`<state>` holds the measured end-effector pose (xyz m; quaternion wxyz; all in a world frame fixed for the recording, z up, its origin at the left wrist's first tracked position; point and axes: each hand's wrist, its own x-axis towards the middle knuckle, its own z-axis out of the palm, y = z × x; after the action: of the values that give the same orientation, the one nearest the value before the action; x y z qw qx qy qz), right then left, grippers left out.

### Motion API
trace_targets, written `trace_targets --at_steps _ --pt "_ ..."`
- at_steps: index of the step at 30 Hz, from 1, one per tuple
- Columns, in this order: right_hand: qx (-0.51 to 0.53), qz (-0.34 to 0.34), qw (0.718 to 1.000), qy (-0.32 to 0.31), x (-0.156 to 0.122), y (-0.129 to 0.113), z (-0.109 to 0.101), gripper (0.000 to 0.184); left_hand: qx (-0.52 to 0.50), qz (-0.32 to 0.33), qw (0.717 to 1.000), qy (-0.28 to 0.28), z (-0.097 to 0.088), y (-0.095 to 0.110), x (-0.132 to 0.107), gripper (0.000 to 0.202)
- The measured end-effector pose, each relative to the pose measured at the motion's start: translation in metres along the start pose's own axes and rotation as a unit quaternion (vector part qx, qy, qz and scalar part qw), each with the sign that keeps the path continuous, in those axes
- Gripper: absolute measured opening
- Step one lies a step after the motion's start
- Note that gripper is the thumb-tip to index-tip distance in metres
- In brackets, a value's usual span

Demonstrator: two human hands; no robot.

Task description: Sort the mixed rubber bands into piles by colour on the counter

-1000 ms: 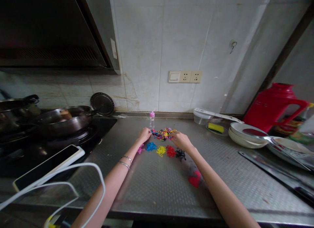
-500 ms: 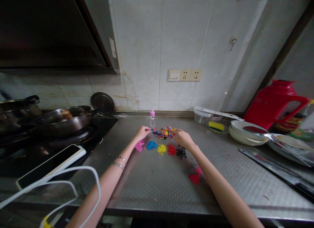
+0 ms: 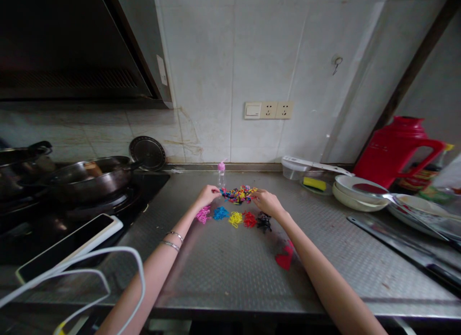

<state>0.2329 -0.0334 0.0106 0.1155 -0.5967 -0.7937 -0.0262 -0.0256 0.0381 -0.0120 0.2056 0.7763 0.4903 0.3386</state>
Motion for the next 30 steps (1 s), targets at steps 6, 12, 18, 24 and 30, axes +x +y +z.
trace_targets --at_steps 6,12,18,24,30 --pt "0.002 -0.002 1.000 0.010 0.000 0.005 0.002 0.030 0.008 0.029 0.996 -0.081 -0.011 0.011 -0.014 0.024" --pt "0.003 0.002 1.000 0.005 0.002 0.012 0.009 0.032 0.001 0.015 0.982 -0.188 -0.009 0.011 -0.028 0.024" --pt "0.023 0.001 0.999 0.028 0.003 0.017 0.015 0.030 -0.025 -0.002 0.985 -0.171 -0.011 0.010 -0.028 0.031" --pt "0.094 -0.013 0.994 0.063 0.020 0.009 0.016 0.026 -0.046 -0.031 0.996 -0.074 -0.030 0.008 -0.024 0.023" --pt "0.187 -0.091 0.978 0.014 0.061 -0.031 0.017 0.024 -0.028 -0.074 0.997 -0.009 -0.034 -0.009 -0.023 0.022"
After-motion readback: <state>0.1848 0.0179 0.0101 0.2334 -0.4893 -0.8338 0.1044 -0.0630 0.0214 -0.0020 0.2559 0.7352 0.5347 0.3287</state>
